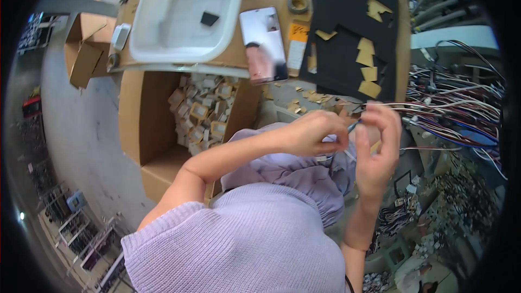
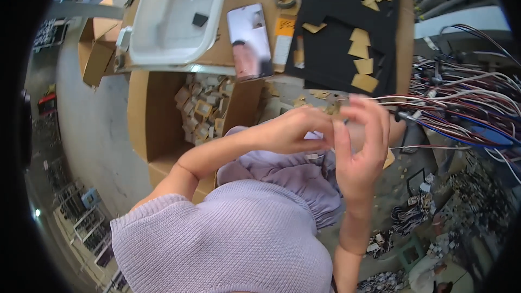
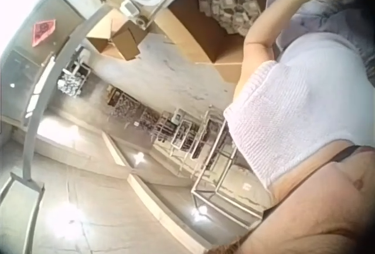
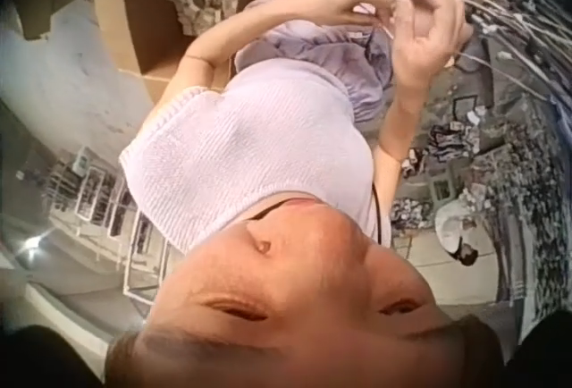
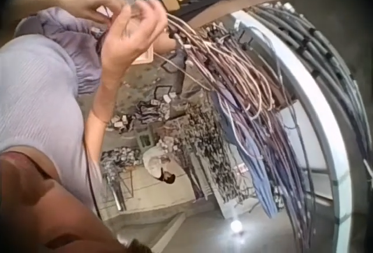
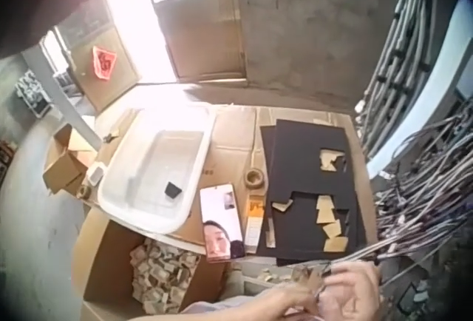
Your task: Assembling small electronic components by applying adhesive foam and connecting wires to plastic frames.
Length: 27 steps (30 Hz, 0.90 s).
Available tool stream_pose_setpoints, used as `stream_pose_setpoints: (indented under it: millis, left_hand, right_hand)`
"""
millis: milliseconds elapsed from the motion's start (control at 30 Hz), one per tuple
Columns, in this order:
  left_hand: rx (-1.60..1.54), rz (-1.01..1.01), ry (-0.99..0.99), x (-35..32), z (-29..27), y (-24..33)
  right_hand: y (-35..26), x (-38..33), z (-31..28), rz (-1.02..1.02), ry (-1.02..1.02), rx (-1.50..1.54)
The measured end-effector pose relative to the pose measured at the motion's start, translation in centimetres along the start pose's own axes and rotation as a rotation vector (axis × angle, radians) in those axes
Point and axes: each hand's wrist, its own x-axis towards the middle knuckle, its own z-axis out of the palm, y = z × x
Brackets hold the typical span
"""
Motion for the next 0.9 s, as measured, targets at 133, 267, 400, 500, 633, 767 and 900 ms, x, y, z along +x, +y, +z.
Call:
stream_pose_setpoints:
  millis: [133, 267, 400, 500, 633, 767, 900]
  left_hand:
    - [0.084, 0.151, 0.030, 1.3, 0.8, -0.8]
    - [0.192, 0.182, 0.138, 2.3, 1.5, -1.8]
    - [0.257, 0.180, 0.207, 2.8, 2.2, -2.7]
    - [0.182, 0.144, 0.219, 2.7, 2.0, -3.3]
    - [0.200, 0.125, 0.246, 2.4, 2.2, -3.5]
    - [0.164, 0.116, 0.226, 2.5, 2.1, -3.5]
    - [0.162, 0.092, 0.205, 2.5, 2.1, -3.5]
  right_hand:
    - [4.8, 7.8, 1.0, 0.020, 0.165, -0.229]
    - [12.4, 12.1, 1.8, 0.047, 0.010, -0.637]
    - [14.8, 12.6, 1.6, 0.060, -0.071, -0.638]
    - [14.2, 12.2, 1.9, -0.053, -0.108, -0.591]
    - [13.9, 11.0, 1.7, -0.175, -0.149, -0.598]
    - [13.5, 10.0, 1.2, -0.259, -0.174, -0.615]
    - [13.8, 9.9, 1.5, -0.302, -0.159, -0.685]
